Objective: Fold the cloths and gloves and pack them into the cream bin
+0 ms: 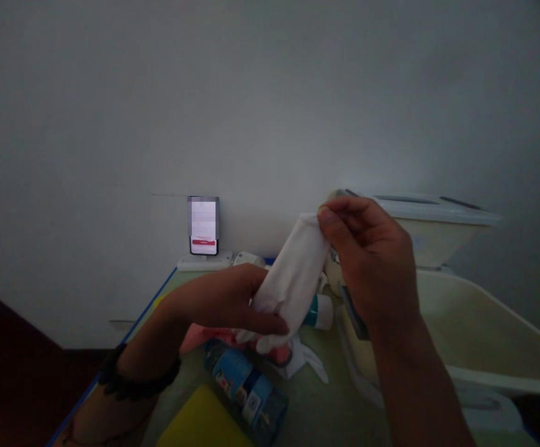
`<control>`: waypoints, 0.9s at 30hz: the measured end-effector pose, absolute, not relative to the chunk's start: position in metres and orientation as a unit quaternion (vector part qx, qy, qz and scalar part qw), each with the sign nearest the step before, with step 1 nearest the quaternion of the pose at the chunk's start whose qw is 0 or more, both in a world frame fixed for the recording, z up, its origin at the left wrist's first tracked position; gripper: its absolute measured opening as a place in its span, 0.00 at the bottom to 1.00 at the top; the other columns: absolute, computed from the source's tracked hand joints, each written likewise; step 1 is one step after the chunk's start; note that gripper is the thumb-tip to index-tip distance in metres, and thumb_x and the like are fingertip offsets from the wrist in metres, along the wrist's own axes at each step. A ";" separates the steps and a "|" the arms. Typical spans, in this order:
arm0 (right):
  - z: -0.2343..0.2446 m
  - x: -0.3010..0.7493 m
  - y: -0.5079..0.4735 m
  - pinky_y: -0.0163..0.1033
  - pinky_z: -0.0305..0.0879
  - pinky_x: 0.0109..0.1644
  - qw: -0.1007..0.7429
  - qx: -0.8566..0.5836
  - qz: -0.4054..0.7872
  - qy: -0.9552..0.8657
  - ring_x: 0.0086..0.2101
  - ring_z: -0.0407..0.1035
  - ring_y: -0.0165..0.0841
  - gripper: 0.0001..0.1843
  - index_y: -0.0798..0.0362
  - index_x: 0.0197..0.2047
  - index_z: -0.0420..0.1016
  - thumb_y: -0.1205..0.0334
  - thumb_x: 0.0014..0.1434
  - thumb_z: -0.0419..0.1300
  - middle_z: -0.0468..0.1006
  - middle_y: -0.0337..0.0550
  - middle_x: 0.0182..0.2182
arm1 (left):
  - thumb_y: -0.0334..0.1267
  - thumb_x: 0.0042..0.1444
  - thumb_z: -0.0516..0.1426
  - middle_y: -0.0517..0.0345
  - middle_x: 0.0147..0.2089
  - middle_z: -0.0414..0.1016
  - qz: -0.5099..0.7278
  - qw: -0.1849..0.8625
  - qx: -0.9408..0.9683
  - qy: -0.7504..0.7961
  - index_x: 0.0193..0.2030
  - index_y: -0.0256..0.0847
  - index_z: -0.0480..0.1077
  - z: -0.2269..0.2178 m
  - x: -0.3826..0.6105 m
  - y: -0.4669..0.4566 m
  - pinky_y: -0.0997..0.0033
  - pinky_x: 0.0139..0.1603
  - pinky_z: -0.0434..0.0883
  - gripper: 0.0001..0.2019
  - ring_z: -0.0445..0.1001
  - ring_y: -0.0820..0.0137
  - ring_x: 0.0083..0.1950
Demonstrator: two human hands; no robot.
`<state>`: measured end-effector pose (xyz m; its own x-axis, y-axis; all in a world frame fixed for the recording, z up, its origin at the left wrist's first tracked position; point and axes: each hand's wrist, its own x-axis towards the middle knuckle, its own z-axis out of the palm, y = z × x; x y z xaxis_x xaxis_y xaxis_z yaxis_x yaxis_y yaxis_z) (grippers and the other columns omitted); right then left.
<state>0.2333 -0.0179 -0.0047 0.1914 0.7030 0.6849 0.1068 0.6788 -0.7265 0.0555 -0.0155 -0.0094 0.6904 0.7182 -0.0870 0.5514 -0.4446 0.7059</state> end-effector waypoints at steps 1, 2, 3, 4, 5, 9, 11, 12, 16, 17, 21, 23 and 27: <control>-0.005 0.233 -0.018 0.29 0.66 0.22 0.693 -0.339 0.215 -0.599 0.26 0.69 0.26 0.02 0.48 0.33 0.73 0.64 0.54 0.62 0.76 0.35 0.27 | 0.43 0.49 0.61 0.62 0.29 0.75 0.109 0.363 0.844 0.379 0.35 0.36 0.73 -0.009 0.055 -0.016 0.79 0.28 0.65 0.11 0.71 0.73 0.29; -0.005 0.233 -0.018 0.29 0.66 0.21 0.692 -0.340 0.216 -0.599 0.25 0.69 0.26 0.02 0.48 0.33 0.73 0.64 0.54 0.62 0.76 0.35 0.27 | 0.42 0.49 0.61 0.62 0.30 0.75 0.105 0.360 0.846 0.378 0.35 0.36 0.73 -0.008 0.055 -0.016 0.79 0.28 0.65 0.11 0.71 0.72 0.29; -0.005 0.233 -0.018 0.29 0.65 0.20 0.691 -0.341 0.217 -0.599 0.24 0.68 0.26 0.02 0.48 0.33 0.73 0.64 0.54 0.62 0.76 0.35 0.26 | 0.42 0.50 0.61 0.62 0.30 0.75 0.102 0.361 0.847 0.376 0.36 0.36 0.73 -0.007 0.055 -0.016 0.79 0.29 0.65 0.11 0.71 0.72 0.29; -0.005 0.233 -0.018 0.28 0.64 0.19 0.691 -0.341 0.219 -0.599 0.23 0.68 0.26 0.02 0.48 0.33 0.73 0.63 0.54 0.62 0.76 0.35 0.26 | 0.41 0.50 0.60 0.62 0.29 0.75 0.099 0.365 0.848 0.372 0.36 0.36 0.73 -0.006 0.055 -0.015 0.79 0.29 0.65 0.10 0.71 0.73 0.29; -0.006 0.233 -0.018 0.28 0.64 0.18 0.691 -0.340 0.220 -0.598 0.23 0.67 0.25 0.02 0.48 0.33 0.73 0.63 0.54 0.62 0.76 0.34 0.26 | 0.41 0.50 0.60 0.63 0.29 0.75 0.095 0.371 0.848 0.366 0.35 0.36 0.73 -0.006 0.055 -0.015 0.79 0.29 0.65 0.10 0.71 0.73 0.29; -0.007 0.234 -0.017 0.28 0.64 0.18 0.697 -0.340 0.223 -0.591 0.21 0.66 0.24 0.02 0.48 0.34 0.73 0.63 0.55 0.62 0.76 0.34 0.26 | 0.40 0.49 0.61 0.61 0.31 0.76 0.085 0.384 0.847 0.358 0.37 0.36 0.74 -0.007 0.053 -0.014 0.79 0.31 0.66 0.10 0.72 0.72 0.31; -0.008 0.234 -0.016 0.28 0.65 0.19 0.701 -0.336 0.233 -0.584 0.21 0.66 0.24 0.02 0.48 0.33 0.73 0.63 0.55 0.62 0.76 0.33 0.26 | 0.39 0.50 0.61 0.60 0.32 0.76 0.085 0.384 0.849 0.352 0.38 0.36 0.74 -0.008 0.052 -0.013 0.79 0.32 0.66 0.11 0.73 0.71 0.32; -0.008 0.234 -0.016 0.28 0.65 0.19 0.704 -0.333 0.238 -0.581 0.21 0.65 0.24 0.02 0.48 0.33 0.73 0.63 0.54 0.62 0.76 0.33 0.26 | 0.39 0.50 0.61 0.60 0.32 0.76 0.087 0.384 0.851 0.347 0.38 0.36 0.74 -0.008 0.051 -0.013 0.79 0.32 0.66 0.10 0.73 0.72 0.32; -0.007 0.235 -0.015 0.28 0.65 0.18 0.711 -0.323 0.249 -0.573 0.20 0.65 0.24 0.02 0.48 0.33 0.73 0.64 0.54 0.62 0.75 0.33 0.25 | 0.38 0.51 0.61 0.60 0.33 0.76 0.087 0.393 0.856 0.324 0.38 0.35 0.73 -0.008 0.050 -0.012 0.79 0.33 0.66 0.10 0.73 0.72 0.33; -0.007 0.235 -0.015 0.28 0.65 0.18 0.710 -0.324 0.249 -0.573 0.20 0.65 0.24 0.02 0.48 0.33 0.73 0.63 0.55 0.62 0.75 0.33 0.25 | 0.38 0.51 0.61 0.60 0.34 0.76 0.086 0.394 0.858 0.319 0.39 0.36 0.73 -0.008 0.050 -0.011 0.79 0.34 0.66 0.10 0.73 0.72 0.34; -0.006 0.236 -0.015 0.28 0.64 0.18 0.711 -0.322 0.244 -0.576 0.19 0.64 0.24 0.02 0.48 0.33 0.73 0.64 0.55 0.62 0.75 0.33 0.25 | 0.37 0.51 0.61 0.61 0.34 0.76 0.084 0.382 0.862 0.322 0.38 0.36 0.73 -0.007 0.050 -0.011 0.79 0.35 0.66 0.09 0.73 0.72 0.34; -0.005 0.236 -0.015 0.28 0.64 0.18 0.711 -0.322 0.240 -0.577 0.19 0.64 0.23 0.02 0.48 0.33 0.73 0.64 0.55 0.62 0.75 0.33 0.24 | 0.37 0.50 0.61 0.61 0.32 0.76 0.075 0.379 0.860 0.333 0.37 0.36 0.73 -0.008 0.050 -0.010 0.79 0.34 0.66 0.08 0.72 0.73 0.33; -0.006 0.237 -0.014 0.29 0.65 0.20 0.710 -0.327 0.231 -0.580 0.22 0.67 0.25 0.02 0.48 0.33 0.73 0.64 0.55 0.61 0.75 0.34 0.26 | 0.35 0.49 0.62 0.62 0.32 0.76 0.059 0.379 0.859 0.340 0.35 0.36 0.73 -0.010 0.050 -0.009 0.79 0.33 0.66 0.07 0.73 0.72 0.33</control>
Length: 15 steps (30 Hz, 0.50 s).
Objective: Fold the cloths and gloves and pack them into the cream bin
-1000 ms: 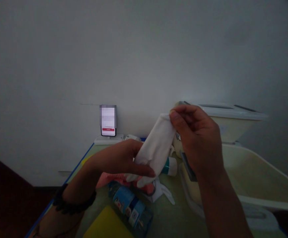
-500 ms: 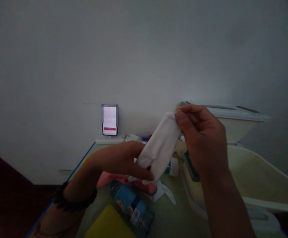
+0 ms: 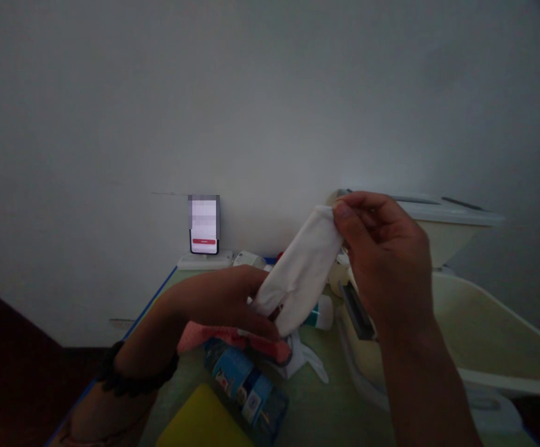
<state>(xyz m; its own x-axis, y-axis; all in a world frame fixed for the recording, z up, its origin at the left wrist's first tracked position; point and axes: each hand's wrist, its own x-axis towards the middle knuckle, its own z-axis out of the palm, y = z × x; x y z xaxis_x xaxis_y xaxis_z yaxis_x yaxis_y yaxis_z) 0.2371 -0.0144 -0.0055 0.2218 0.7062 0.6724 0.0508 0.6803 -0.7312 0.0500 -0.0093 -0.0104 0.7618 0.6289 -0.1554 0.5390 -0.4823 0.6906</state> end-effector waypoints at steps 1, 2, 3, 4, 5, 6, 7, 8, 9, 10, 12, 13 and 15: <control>-0.006 0.237 -0.014 0.29 0.65 0.21 0.711 -0.327 0.228 -0.579 0.22 0.68 0.25 0.02 0.48 0.33 0.73 0.64 0.55 0.61 0.76 0.34 0.26 | 0.35 0.48 0.62 0.62 0.32 0.76 0.059 0.376 0.859 0.342 0.35 0.36 0.73 -0.011 0.050 -0.009 0.79 0.33 0.66 0.07 0.73 0.72 0.33; -0.006 0.237 -0.014 0.29 0.66 0.22 0.713 -0.327 0.226 -0.578 0.23 0.68 0.25 0.02 0.48 0.33 0.73 0.64 0.55 0.62 0.76 0.35 0.26 | 0.36 0.48 0.62 0.62 0.33 0.76 0.058 0.372 0.860 0.346 0.35 0.37 0.74 -0.012 0.050 -0.009 0.79 0.33 0.66 0.07 0.73 0.71 0.33; -0.006 0.237 -0.014 0.30 0.67 0.23 0.714 -0.327 0.225 -0.577 0.23 0.69 0.26 0.02 0.48 0.33 0.73 0.64 0.55 0.62 0.76 0.35 0.26 | 0.36 0.48 0.62 0.62 0.33 0.77 0.056 0.368 0.859 0.352 0.36 0.37 0.74 -0.012 0.050 -0.009 0.78 0.33 0.66 0.08 0.73 0.71 0.34; -0.006 0.238 -0.014 0.30 0.67 0.24 0.716 -0.327 0.226 -0.574 0.24 0.70 0.26 0.02 0.48 0.33 0.73 0.63 0.55 0.62 0.76 0.35 0.27 | 0.36 0.48 0.62 0.62 0.33 0.77 0.052 0.365 0.858 0.357 0.37 0.37 0.74 -0.012 0.050 -0.008 0.78 0.33 0.66 0.08 0.73 0.70 0.34; -0.006 0.238 -0.014 0.30 0.67 0.24 0.718 -0.325 0.228 -0.572 0.25 0.70 0.26 0.02 0.48 0.33 0.73 0.63 0.55 0.62 0.76 0.34 0.27 | 0.35 0.48 0.62 0.62 0.33 0.77 0.047 0.364 0.858 0.359 0.37 0.38 0.74 -0.012 0.050 -0.008 0.78 0.33 0.66 0.08 0.73 0.70 0.34; -0.006 0.238 -0.014 0.29 0.68 0.25 0.719 -0.323 0.231 -0.570 0.25 0.70 0.26 0.02 0.48 0.33 0.73 0.63 0.54 0.62 0.76 0.34 0.27 | 0.35 0.48 0.61 0.62 0.33 0.77 0.043 0.365 0.858 0.358 0.37 0.38 0.74 -0.012 0.051 -0.008 0.78 0.33 0.66 0.08 0.73 0.70 0.34; -0.006 0.238 -0.014 0.29 0.68 0.26 0.720 -0.320 0.234 -0.569 0.26 0.71 0.26 0.02 0.48 0.33 0.73 0.63 0.54 0.62 0.77 0.34 0.27 | 0.35 0.49 0.61 0.63 0.32 0.76 0.042 0.369 0.858 0.354 0.36 0.38 0.74 -0.011 0.051 -0.008 0.79 0.33 0.65 0.07 0.73 0.71 0.34; -0.006 0.239 -0.014 0.29 0.68 0.26 0.721 -0.317 0.236 -0.569 0.27 0.71 0.25 0.02 0.48 0.33 0.73 0.64 0.54 0.63 0.77 0.34 0.27 | 0.35 0.49 0.61 0.63 0.32 0.76 0.043 0.375 0.858 0.349 0.36 0.37 0.74 -0.011 0.051 -0.008 0.79 0.33 0.65 0.07 0.72 0.71 0.34; -0.006 0.239 -0.014 0.29 0.68 0.27 0.721 -0.316 0.236 -0.570 0.27 0.71 0.25 0.02 0.48 0.33 0.73 0.64 0.54 0.63 0.77 0.34 0.27 | 0.36 0.50 0.61 0.63 0.32 0.76 0.048 0.380 0.858 0.343 0.36 0.37 0.73 -0.011 0.051 -0.008 0.79 0.34 0.65 0.07 0.72 0.71 0.34; -0.005 0.240 -0.014 0.29 0.68 0.27 0.719 -0.315 0.235 -0.572 0.27 0.71 0.26 0.02 0.48 0.33 0.73 0.64 0.54 0.62 0.77 0.34 0.27 | 0.38 0.51 0.60 0.62 0.33 0.76 0.055 0.382 0.858 0.338 0.36 0.37 0.73 -0.011 0.051 -0.008 0.79 0.35 0.65 0.07 0.72 0.72 0.34; -0.005 0.241 -0.013 0.29 0.69 0.27 0.712 -0.319 0.232 -0.581 0.27 0.71 0.26 0.02 0.48 0.33 0.73 0.64 0.54 0.62 0.76 0.34 0.27 | 0.42 0.56 0.56 0.61 0.33 0.75 0.069 0.378 0.862 0.331 0.37 0.36 0.73 -0.012 0.051 -0.008 0.79 0.33 0.65 0.11 0.70 0.72 0.33; -0.005 0.241 -0.013 0.30 0.69 0.27 0.708 -0.322 0.229 -0.585 0.26 0.71 0.26 0.02 0.48 0.33 0.73 0.64 0.54 0.62 0.76 0.34 0.27 | 0.45 0.58 0.53 0.60 0.32 0.74 0.072 0.371 0.864 0.333 0.37 0.36 0.73 -0.013 0.051 -0.008 0.78 0.32 0.64 0.14 0.69 0.72 0.32; -0.005 0.240 -0.014 0.29 0.68 0.25 0.701 -0.331 0.221 -0.592 0.25 0.69 0.26 0.02 0.48 0.33 0.73 0.64 0.54 0.62 0.75 0.34 0.26 | 0.49 0.61 0.48 0.59 0.30 0.72 0.065 0.358 0.866 0.344 0.36 0.34 0.73 -0.014 0.050 -0.008 0.77 0.30 0.63 0.20 0.68 0.72 0.30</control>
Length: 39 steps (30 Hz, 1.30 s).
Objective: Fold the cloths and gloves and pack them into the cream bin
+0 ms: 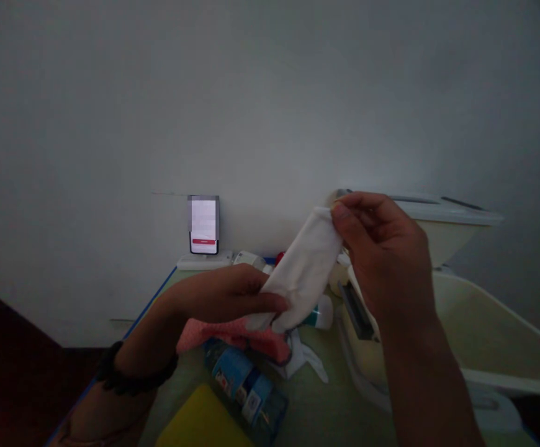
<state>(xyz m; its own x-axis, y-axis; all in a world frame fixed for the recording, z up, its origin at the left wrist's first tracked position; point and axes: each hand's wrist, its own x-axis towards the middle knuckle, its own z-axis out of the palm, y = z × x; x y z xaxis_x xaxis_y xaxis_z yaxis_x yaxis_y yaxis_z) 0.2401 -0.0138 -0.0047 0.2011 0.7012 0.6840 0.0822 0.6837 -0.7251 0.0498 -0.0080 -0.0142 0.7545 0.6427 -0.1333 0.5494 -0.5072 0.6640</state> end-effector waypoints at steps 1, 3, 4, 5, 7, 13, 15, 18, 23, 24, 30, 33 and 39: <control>-0.005 0.240 -0.014 0.29 0.67 0.23 0.699 -0.334 0.216 -0.595 0.24 0.68 0.25 0.02 0.48 0.33 0.73 0.64 0.54 0.62 0.75 0.34 0.25 | 0.50 0.61 0.46 0.59 0.29 0.72 0.060 0.353 0.866 0.350 0.36 0.34 0.73 -0.015 0.049 -0.008 0.77 0.29 0.62 0.22 0.67 0.72 0.30; -0.005 0.239 -0.015 0.29 0.66 0.21 0.697 -0.335 0.206 -0.599 0.22 0.67 0.25 0.02 0.48 0.33 0.73 0.64 0.55 0.62 0.75 0.33 0.25 | 0.50 0.61 0.47 0.59 0.29 0.72 0.064 0.347 0.867 0.351 0.35 0.34 0.73 -0.016 0.049 -0.007 0.77 0.28 0.62 0.21 0.67 0.72 0.29; -0.005 0.239 -0.015 0.30 0.65 0.21 0.697 -0.335 0.203 -0.600 0.22 0.67 0.25 0.02 0.48 0.33 0.73 0.64 0.55 0.62 0.74 0.33 0.25 | 0.49 0.60 0.49 0.60 0.29 0.72 0.075 0.349 0.869 0.343 0.35 0.34 0.73 -0.017 0.050 -0.006 0.78 0.28 0.62 0.20 0.67 0.73 0.30; -0.005 0.238 -0.015 0.29 0.65 0.21 0.696 -0.334 0.202 -0.602 0.22 0.66 0.25 0.01 0.48 0.33 0.73 0.64 0.55 0.62 0.74 0.33 0.25 | 0.48 0.60 0.51 0.60 0.31 0.73 0.093 0.355 0.870 0.331 0.36 0.35 0.73 -0.018 0.050 -0.005 0.78 0.29 0.63 0.17 0.68 0.73 0.31; -0.005 0.239 -0.016 0.29 0.65 0.21 0.684 -0.333 0.207 -0.615 0.23 0.67 0.25 0.01 0.48 0.33 0.73 0.64 0.55 0.62 0.75 0.33 0.26 | 0.45 0.58 0.54 0.60 0.35 0.75 0.133 0.375 0.865 0.305 0.39 0.37 0.72 -0.019 0.052 -0.004 0.79 0.33 0.65 0.13 0.71 0.72 0.35; -0.007 0.238 -0.020 0.29 0.66 0.29 0.587 -0.300 0.258 -0.707 0.29 0.70 0.25 0.02 0.50 0.35 0.72 0.65 0.56 0.61 0.75 0.34 0.29 | 0.46 0.58 0.55 0.55 0.39 0.78 0.167 0.390 0.849 0.316 0.42 0.36 0.73 -0.024 0.057 -0.002 0.75 0.40 0.68 0.15 0.75 0.68 0.40; -0.007 0.236 -0.021 0.30 0.66 0.31 0.580 -0.295 0.246 -0.718 0.31 0.70 0.26 0.02 0.51 0.36 0.72 0.65 0.57 0.60 0.75 0.35 0.30 | 0.45 0.58 0.55 0.56 0.36 0.78 0.154 0.384 0.850 0.325 0.39 0.35 0.73 -0.024 0.057 -0.003 0.75 0.38 0.68 0.14 0.74 0.68 0.38; -0.008 0.236 -0.022 0.31 0.66 0.32 0.584 -0.299 0.215 -0.723 0.31 0.69 0.26 0.02 0.51 0.36 0.71 0.66 0.57 0.60 0.74 0.35 0.30 | 0.46 0.58 0.55 0.59 0.29 0.74 0.137 0.370 0.854 0.340 0.35 0.34 0.73 -0.024 0.056 -0.002 0.77 0.32 0.65 0.14 0.71 0.72 0.32; -0.008 0.238 -0.023 0.30 0.66 0.29 0.568 -0.296 0.185 -0.745 0.29 0.69 0.26 0.02 0.51 0.37 0.71 0.65 0.58 0.60 0.74 0.35 0.30 | 0.50 0.60 0.50 0.62 0.24 0.66 0.171 0.363 0.834 0.378 0.30 0.34 0.69 -0.029 0.052 0.006 0.77 0.26 0.60 0.20 0.63 0.75 0.26; -0.007 0.238 -0.023 0.30 0.67 0.29 0.563 -0.296 0.179 -0.751 0.30 0.70 0.26 0.02 0.51 0.37 0.71 0.65 0.58 0.60 0.74 0.35 0.30 | 0.50 0.60 0.50 0.62 0.24 0.65 0.188 0.373 0.826 0.378 0.30 0.34 0.69 -0.030 0.051 0.008 0.77 0.26 0.60 0.20 0.62 0.76 0.26; -0.007 0.239 -0.024 0.30 0.68 0.28 0.543 -0.311 0.161 -0.763 0.28 0.72 0.26 0.03 0.51 0.38 0.71 0.64 0.58 0.59 0.75 0.34 0.29 | 0.42 0.59 0.51 0.62 0.29 0.68 0.295 0.421 0.787 0.341 0.36 0.38 0.71 -0.031 0.042 0.015 0.77 0.29 0.62 0.11 0.64 0.74 0.29; -0.006 0.240 -0.024 0.30 0.67 0.29 0.533 -0.329 0.122 -0.770 0.26 0.72 0.26 0.03 0.51 0.37 0.71 0.64 0.58 0.59 0.75 0.34 0.27 | 0.39 0.57 0.53 0.58 0.36 0.73 0.368 0.436 0.755 0.323 0.43 0.41 0.73 -0.033 0.041 0.016 0.75 0.36 0.65 0.11 0.67 0.71 0.37; -0.008 0.239 -0.019 0.29 0.65 0.29 0.470 -0.311 0.108 -0.819 0.25 0.71 0.24 0.02 0.53 0.38 0.71 0.66 0.59 0.58 0.76 0.34 0.27 | 0.36 0.52 0.56 0.57 0.39 0.76 0.496 0.548 0.577 0.347 0.46 0.41 0.73 -0.038 0.047 0.022 0.73 0.37 0.67 0.14 0.72 0.70 0.38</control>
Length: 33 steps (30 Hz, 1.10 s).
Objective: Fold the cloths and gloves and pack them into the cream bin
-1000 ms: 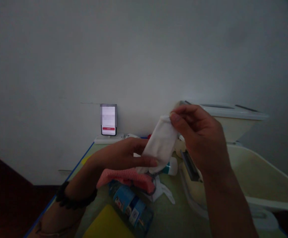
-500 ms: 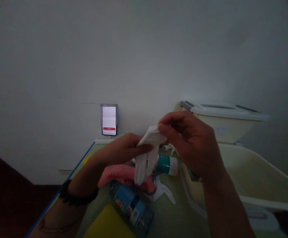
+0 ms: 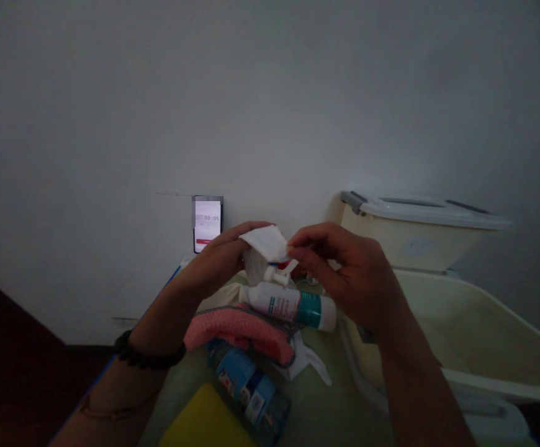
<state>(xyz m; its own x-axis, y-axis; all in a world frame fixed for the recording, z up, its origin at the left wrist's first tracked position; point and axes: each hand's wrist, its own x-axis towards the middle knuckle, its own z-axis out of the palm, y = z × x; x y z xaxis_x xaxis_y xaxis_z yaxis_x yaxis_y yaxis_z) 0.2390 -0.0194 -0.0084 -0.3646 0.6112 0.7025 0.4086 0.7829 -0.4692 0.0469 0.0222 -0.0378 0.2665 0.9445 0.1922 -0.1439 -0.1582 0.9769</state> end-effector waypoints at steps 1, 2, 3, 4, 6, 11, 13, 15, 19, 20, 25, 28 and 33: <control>-0.009 0.239 -0.018 0.29 0.66 0.30 0.462 -0.307 0.107 -0.825 0.25 0.71 0.24 0.02 0.53 0.38 0.71 0.66 0.59 0.58 0.76 0.34 0.27 | 0.36 0.51 0.57 0.57 0.37 0.76 0.509 0.550 0.561 0.352 0.44 0.41 0.74 -0.038 0.047 0.023 0.73 0.36 0.68 0.13 0.73 0.70 0.36; -0.010 0.238 -0.017 0.29 0.66 0.31 0.454 -0.304 0.109 -0.831 0.26 0.71 0.24 0.02 0.53 0.38 0.71 0.66 0.59 0.58 0.76 0.34 0.28 | 0.37 0.50 0.57 0.57 0.35 0.77 0.515 0.549 0.555 0.354 0.42 0.39 0.75 -0.038 0.047 0.024 0.74 0.35 0.68 0.12 0.73 0.71 0.35; -0.010 0.238 -0.016 0.29 0.66 0.32 0.443 -0.301 0.113 -0.837 0.27 0.71 0.24 0.02 0.54 0.38 0.71 0.67 0.59 0.58 0.76 0.34 0.29 | 0.37 0.50 0.58 0.56 0.34 0.77 0.515 0.549 0.555 0.354 0.39 0.38 0.76 -0.038 0.047 0.025 0.74 0.35 0.68 0.11 0.73 0.70 0.34; -0.011 0.237 -0.016 0.30 0.67 0.34 0.429 -0.298 0.119 -0.844 0.28 0.71 0.24 0.02 0.54 0.38 0.71 0.66 0.60 0.57 0.76 0.35 0.30 | 0.37 0.49 0.58 0.55 0.33 0.78 0.513 0.549 0.557 0.355 0.38 0.37 0.76 -0.037 0.047 0.025 0.73 0.34 0.69 0.10 0.74 0.70 0.34; -0.012 0.237 -0.015 0.31 0.68 0.37 0.390 -0.289 0.141 -0.863 0.31 0.71 0.25 0.03 0.53 0.37 0.71 0.66 0.60 0.57 0.76 0.36 0.31 | 0.38 0.49 0.59 0.53 0.32 0.79 0.508 0.550 0.558 0.357 0.36 0.35 0.77 -0.035 0.048 0.023 0.72 0.35 0.70 0.10 0.75 0.68 0.35; -0.016 0.236 -0.017 0.33 0.71 0.36 0.386 -0.313 0.221 -0.839 0.37 0.71 0.28 0.14 0.50 0.48 0.64 0.58 0.59 0.58 0.69 0.45 0.48 | 0.38 0.50 0.60 0.52 0.34 0.80 0.536 0.537 0.567 0.320 0.37 0.36 0.77 -0.028 0.052 0.015 0.71 0.37 0.72 0.10 0.76 0.68 0.34; -0.018 0.236 -0.016 0.34 0.72 0.34 0.429 -0.352 0.251 -0.793 0.37 0.71 0.29 0.19 0.48 0.51 0.59 0.54 0.59 0.58 0.66 0.48 0.52 | 0.39 0.50 0.60 0.52 0.36 0.81 0.541 0.527 0.576 0.312 0.38 0.37 0.77 -0.027 0.053 0.013 0.71 0.37 0.73 0.11 0.77 0.68 0.35; -0.019 0.235 -0.014 0.35 0.73 0.31 0.437 -0.383 0.292 -0.760 0.33 0.72 0.29 0.18 0.48 0.49 0.59 0.50 0.60 0.55 0.69 0.47 0.48 | 0.40 0.51 0.60 0.51 0.39 0.81 0.537 0.518 0.588 0.313 0.40 0.37 0.77 -0.027 0.052 0.013 0.71 0.38 0.73 0.12 0.77 0.66 0.39; -0.020 0.233 -0.010 0.32 0.69 0.22 0.404 -0.431 0.340 -0.732 0.30 0.72 0.32 0.19 0.50 0.42 0.66 0.44 0.60 0.50 0.74 0.43 0.34 | 0.39 0.52 0.59 0.51 0.40 0.80 0.531 0.480 0.613 0.334 0.41 0.37 0.77 -0.027 0.052 0.013 0.74 0.37 0.72 0.12 0.77 0.67 0.40; -0.020 0.232 -0.010 0.32 0.68 0.21 0.396 -0.440 0.336 -0.733 0.29 0.72 0.32 0.20 0.51 0.40 0.68 0.43 0.61 0.49 0.74 0.42 0.30 | 0.39 0.52 0.59 0.52 0.39 0.80 0.528 0.472 0.619 0.339 0.42 0.37 0.77 -0.027 0.052 0.012 0.74 0.37 0.71 0.12 0.76 0.68 0.39; -0.019 0.225 -0.010 0.33 0.66 0.28 0.386 -0.423 0.302 -0.763 0.27 0.71 0.29 0.16 0.54 0.37 0.73 0.49 0.59 0.55 0.77 0.41 0.29 | 0.39 0.53 0.58 0.55 0.35 0.79 0.510 0.442 0.651 0.347 0.41 0.36 0.76 -0.026 0.054 0.008 0.76 0.31 0.69 0.12 0.74 0.70 0.34; -0.020 0.224 -0.008 0.33 0.65 0.29 0.389 -0.413 0.300 -0.767 0.27 0.70 0.28 0.11 0.54 0.34 0.73 0.54 0.58 0.58 0.76 0.39 0.28 | 0.39 0.52 0.59 0.54 0.37 0.78 0.502 0.440 0.664 0.338 0.42 0.35 0.76 -0.024 0.054 0.006 0.75 0.34 0.69 0.13 0.74 0.69 0.36; -0.023 0.229 -0.003 0.34 0.64 0.28 0.407 -0.421 0.294 -0.756 0.26 0.70 0.29 0.11 0.55 0.34 0.75 0.56 0.57 0.58 0.77 0.40 0.26 | 0.38 0.55 0.58 0.55 0.38 0.79 0.468 0.466 0.687 0.304 0.47 0.40 0.75 -0.020 0.049 0.004 0.73 0.41 0.70 0.14 0.75 0.68 0.40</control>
